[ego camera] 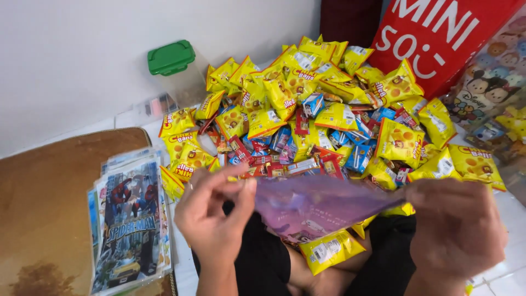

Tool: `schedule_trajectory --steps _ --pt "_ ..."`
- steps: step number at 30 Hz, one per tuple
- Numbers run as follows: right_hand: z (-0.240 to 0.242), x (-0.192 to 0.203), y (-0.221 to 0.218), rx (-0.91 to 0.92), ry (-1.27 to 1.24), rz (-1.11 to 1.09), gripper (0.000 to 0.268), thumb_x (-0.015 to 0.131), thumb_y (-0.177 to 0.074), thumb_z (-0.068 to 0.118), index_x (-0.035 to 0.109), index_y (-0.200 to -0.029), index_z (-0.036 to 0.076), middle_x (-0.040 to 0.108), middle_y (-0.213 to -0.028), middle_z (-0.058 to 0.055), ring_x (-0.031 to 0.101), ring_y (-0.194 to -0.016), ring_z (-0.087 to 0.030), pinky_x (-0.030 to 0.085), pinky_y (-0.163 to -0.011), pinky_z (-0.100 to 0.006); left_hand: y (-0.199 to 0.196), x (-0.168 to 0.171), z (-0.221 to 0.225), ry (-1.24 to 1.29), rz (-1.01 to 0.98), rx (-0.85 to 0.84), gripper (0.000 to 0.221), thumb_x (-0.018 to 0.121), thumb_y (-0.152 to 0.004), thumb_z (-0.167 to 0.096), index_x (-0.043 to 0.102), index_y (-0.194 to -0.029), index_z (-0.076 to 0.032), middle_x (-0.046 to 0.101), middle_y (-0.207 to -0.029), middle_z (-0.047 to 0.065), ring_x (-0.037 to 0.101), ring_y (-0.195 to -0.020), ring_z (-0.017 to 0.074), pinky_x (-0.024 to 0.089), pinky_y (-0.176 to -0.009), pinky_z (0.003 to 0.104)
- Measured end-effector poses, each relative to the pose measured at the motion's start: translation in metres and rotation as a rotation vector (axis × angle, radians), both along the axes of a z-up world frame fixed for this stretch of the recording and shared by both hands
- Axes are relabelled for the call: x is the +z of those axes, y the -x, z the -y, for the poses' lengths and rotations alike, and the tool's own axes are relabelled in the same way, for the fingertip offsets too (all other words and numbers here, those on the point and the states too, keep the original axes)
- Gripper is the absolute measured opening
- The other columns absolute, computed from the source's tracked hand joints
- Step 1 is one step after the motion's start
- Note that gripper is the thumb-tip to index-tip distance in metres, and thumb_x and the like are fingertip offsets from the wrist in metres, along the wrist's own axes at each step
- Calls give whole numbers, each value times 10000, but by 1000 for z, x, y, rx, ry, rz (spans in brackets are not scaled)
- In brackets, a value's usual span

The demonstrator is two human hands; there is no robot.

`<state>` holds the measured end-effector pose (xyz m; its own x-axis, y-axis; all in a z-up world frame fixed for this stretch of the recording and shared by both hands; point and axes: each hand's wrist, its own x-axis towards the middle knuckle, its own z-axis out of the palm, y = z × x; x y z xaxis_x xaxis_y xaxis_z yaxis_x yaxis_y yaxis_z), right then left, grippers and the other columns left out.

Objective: Packing small snack packets and decorative cards into a larger plastic bag.

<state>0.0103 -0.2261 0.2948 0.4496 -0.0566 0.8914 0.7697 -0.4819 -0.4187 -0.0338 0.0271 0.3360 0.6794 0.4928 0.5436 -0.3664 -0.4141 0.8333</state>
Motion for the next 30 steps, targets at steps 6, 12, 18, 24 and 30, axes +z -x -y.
schedule_trajectory --steps 6,12,18,24,30 --pt "-16 -13 -144 -50 96 137 190 677 -1004 -208 620 -896 -63 595 -884 -188 527 -813 -330 405 -750 -449 -144 -47 -23 203 181 -208 203 790 -906 -255 716 -1062 -148 464 -741 -76 450 -695 38 422 -657 200" --pt "-14 -144 -218 -133 183 -381 417 755 -1076 117 527 -1158 -222 592 -911 -494 595 -857 -685 461 -731 -725 -156 -175 -22 231 -326 -315 685 700 -959 -494 459 -1326 31 508 -1189 221 569 -1091 323 482 -953 475" --pt "-16 -258 -83 -17 -34 -1279 609 663 -1009 417 432 -1246 -95 579 -1127 -466 542 -1102 -672 392 -966 -750 -60 -381 -27 292 -903 -478 823 716 -978 -439 320 -1504 55 478 -1412 385 518 -1302 516 465 -1062 577" --pt "-15 -275 -26 -5 -141 -1329 868 981 -668 254 460 -1299 -34 601 -1176 -276 629 -1149 -460 506 -983 -532 -68 -295 -8 -46 -1075 -671 800 859 -736 -428 576 -1345 7 631 -1293 296 595 -1252 465 473 -1068 567" --pt "6 -298 -31 42 133 -1453 784 977 -633 202 541 -1233 -55 639 -1105 -298 636 -1131 -503 524 -971 -567 -75 -324 3 99 -1144 -710 943 872 -672 -576 583 -1394 -43 646 -1331 216 585 -1294 406 495 -1043 509"
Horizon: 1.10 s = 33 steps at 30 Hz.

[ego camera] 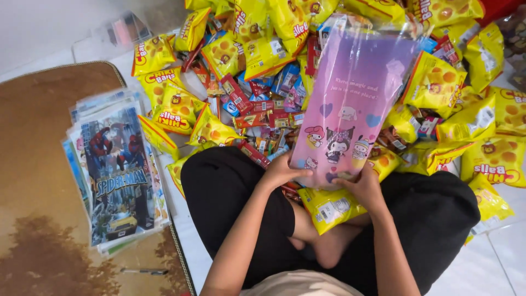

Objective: Packing small snack packets and decorative cards into a larger plastic bag.

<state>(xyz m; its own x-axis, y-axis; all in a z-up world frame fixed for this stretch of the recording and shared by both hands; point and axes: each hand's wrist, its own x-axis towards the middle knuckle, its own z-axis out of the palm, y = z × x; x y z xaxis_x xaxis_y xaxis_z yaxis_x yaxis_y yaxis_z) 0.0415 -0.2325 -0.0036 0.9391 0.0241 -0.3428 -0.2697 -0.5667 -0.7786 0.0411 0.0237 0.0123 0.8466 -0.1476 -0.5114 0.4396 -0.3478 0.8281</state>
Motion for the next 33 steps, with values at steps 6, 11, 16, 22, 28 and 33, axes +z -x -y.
schedule_trajectory --steps 6,11,16,22,28,33 --pt "-21 37 2 245 221 -182 730 1001 -584 281 611 -1102 -56 689 -1052 -304 669 -1095 -486 541 -967 -542 7 9 13 60 -46 -33 909 895 -625 -533 623 -1325 -21 672 -1277 222 593 -1283 397 500 -1012 504" --pt "-28 62 2 173 211 -237 890 1005 -590 310 550 -1280 -21 658 -1217 -291 613 -1234 -459 485 -1069 -538 14 31 12 215 -19 -78 954 906 -682 -366 481 -1459 -11 570 -1413 262 486 -1389 429 426 -1123 545" --pt "-20 57 6 56 -110 -115 981 1010 -499 146 497 -1325 19 658 -1250 -270 560 -1308 -441 412 -1135 -550 18 10 11 313 39 18 958 921 -698 -266 444 -1491 -19 549 -1444 243 461 -1410 404 400 -1137 540" --pt "-24 60 -1 -93 -721 -20 948 817 -669 -104 423 -1526 -7 658 -1183 -192 669 -1077 -281 558 -942 -411 17 -2 1 606 114 250 605 921 -746 -98 609 -1263 -70 701 -1004 24 698 -859 130 619 -725 293" --pt "-41 82 -2 -154 -635 -63 683 810 -770 -34 554 -1401 13 660 -1261 -241 698 -1110 -380 581 -917 -486 14 7 -2 680 181 252 614 938 -695 -54 598 -1204 -102 709 -856 6 673 -639 100 571 -513 253" --pt "-29 51 0 -216 -785 17 580 805 -789 5 536 -1299 71 645 -1170 -200 709 -1008 -319 613 -870 -471 17 -12 -3 668 173 307 690 950 -669 -43 599 -1262 -81 706 -1041 38 686 -940 150 586 -788 331"
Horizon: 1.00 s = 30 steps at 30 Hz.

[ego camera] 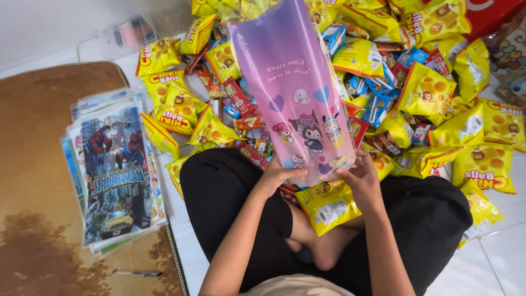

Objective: Packing small snack packets and decorative cards into a larger plastic bag.

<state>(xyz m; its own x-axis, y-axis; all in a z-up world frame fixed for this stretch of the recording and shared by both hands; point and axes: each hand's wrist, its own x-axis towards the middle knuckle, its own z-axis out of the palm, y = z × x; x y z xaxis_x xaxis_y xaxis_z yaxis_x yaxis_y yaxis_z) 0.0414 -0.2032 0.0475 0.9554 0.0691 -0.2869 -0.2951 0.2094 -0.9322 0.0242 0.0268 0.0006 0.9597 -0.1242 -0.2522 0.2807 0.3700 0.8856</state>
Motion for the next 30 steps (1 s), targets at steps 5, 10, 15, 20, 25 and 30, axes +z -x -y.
schedule_trajectory --steps 5,10,15,20,25,30 --pt "14 -56 -4 -121 -66 66 330 780 -859 27 597 -1132 57 691 -1003 -98 730 -875 -210 643 -804 -364 2 9 9 -24 -22 -57 714 907 -772 -151 531 -1374 -78 649 -1207 81 612 -1132 215 511 -979 426" --pt "-4 -40 -4 -189 36 67 323 856 -795 17 629 -1021 54 688 -827 -41 711 -737 -127 630 -707 -266 4 -2 21 -155 -2 -169 976 890 -784 -158 328 -1567 -3 476 -1502 232 419 -1421 386 348 -1171 554" --pt "-17 -27 -7 -266 -93 -68 289 791 -888 74 597 -1103 85 662 -923 -42 711 -808 -179 626 -744 -311 2 -26 16 -45 -151 -49 841 922 -757 -233 472 -1446 -62 626 -1241 124 615 -1178 260 499 -1021 474" --pt "-14 -27 -9 -170 -113 -56 415 836 -816 77 580 -1142 52 674 -954 -84 735 -815 -221 645 -744 -363 -3 9 7 128 -294 98 792 914 -752 -233 490 -1406 -91 626 -1157 102 631 -1095 261 511 -945 447" --pt "-2 -19 -7 -103 -127 -12 472 887 -729 122 592 -1091 51 688 -951 -89 736 -827 -212 645 -742 -371 2 -51 0 301 -306 101 678 860 -799 -177 524 -1388 -165 635 -1119 71 647 -1060 247 530 -943 415" --pt "7 13 -2 32 -264 -43 642 812 -692 1 553 -1279 29 637 -1073 -220 704 -984 -401 592 -858 -609 4 -45 -1 515 -279 32 650 842 -812 -223 559 -1396 -263 668 -1189 34 656 -1124 247 525 -1013 421"
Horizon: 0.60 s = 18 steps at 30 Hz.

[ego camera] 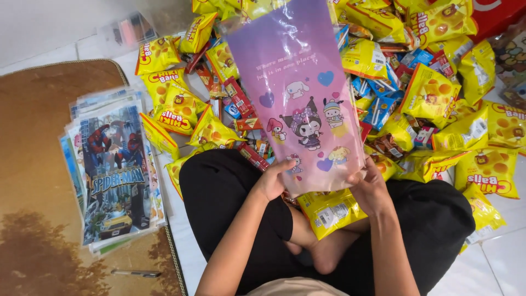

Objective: Packing small snack packets and decorative cards into a larger plastic bag.

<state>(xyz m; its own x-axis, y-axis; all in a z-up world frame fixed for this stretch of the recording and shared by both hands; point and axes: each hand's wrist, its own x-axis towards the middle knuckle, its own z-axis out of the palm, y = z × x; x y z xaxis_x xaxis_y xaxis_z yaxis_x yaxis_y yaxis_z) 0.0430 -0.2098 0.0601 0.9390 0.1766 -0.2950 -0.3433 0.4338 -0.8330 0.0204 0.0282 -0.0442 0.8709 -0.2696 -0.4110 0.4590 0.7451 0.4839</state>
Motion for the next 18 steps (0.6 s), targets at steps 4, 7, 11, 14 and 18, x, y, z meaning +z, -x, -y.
schedule_trajectory --steps 4,7,11,14,18 --pt "8 -7 -1 40 -28 35 742 815 -670 -19 539 -1356 47 655 -1097 -192 709 -985 -338 609 -823 -541 1 75 3 20 13 -45 597 866 -760 -186 608 -1292 -274 703 -1115 12 677 -1067 203 560 -952 377" --pt "13 -12 -3 85 30 38 840 810 -642 -28 511 -1425 20 635 -1100 -279 687 -956 -390 608 -854 -559 4 70 4 3 38 28 676 830 -746 -35 581 -1346 -220 698 -1139 51 681 -1072 259 555 -985 434" --pt "28 -33 -10 2 139 96 598 788 -765 -3 569 -1322 16 679 -1031 -115 707 -906 -221 610 -828 -385 2 39 6 -51 92 77 661 819 -724 46 580 -1299 -177 689 -1130 48 664 -1088 246 537 -1007 438" --pt "35 -47 -11 -72 160 94 357 751 -841 -17 642 -1181 -12 694 -917 -98 716 -815 -201 600 -798 -342 3 3 10 -42 126 52 686 834 -698 67 587 -1285 -186 681 -1144 37 649 -1110 246 520 -1034 448" --pt "30 -60 -8 -185 -199 -7 258 703 -886 21 672 -1128 103 705 -902 -34 740 -841 -195 621 -792 -366 4 39 16 -87 59 132 562 850 -696 21 646 -1192 -145 710 -1039 17 690 -1002 197 575 -911 379"
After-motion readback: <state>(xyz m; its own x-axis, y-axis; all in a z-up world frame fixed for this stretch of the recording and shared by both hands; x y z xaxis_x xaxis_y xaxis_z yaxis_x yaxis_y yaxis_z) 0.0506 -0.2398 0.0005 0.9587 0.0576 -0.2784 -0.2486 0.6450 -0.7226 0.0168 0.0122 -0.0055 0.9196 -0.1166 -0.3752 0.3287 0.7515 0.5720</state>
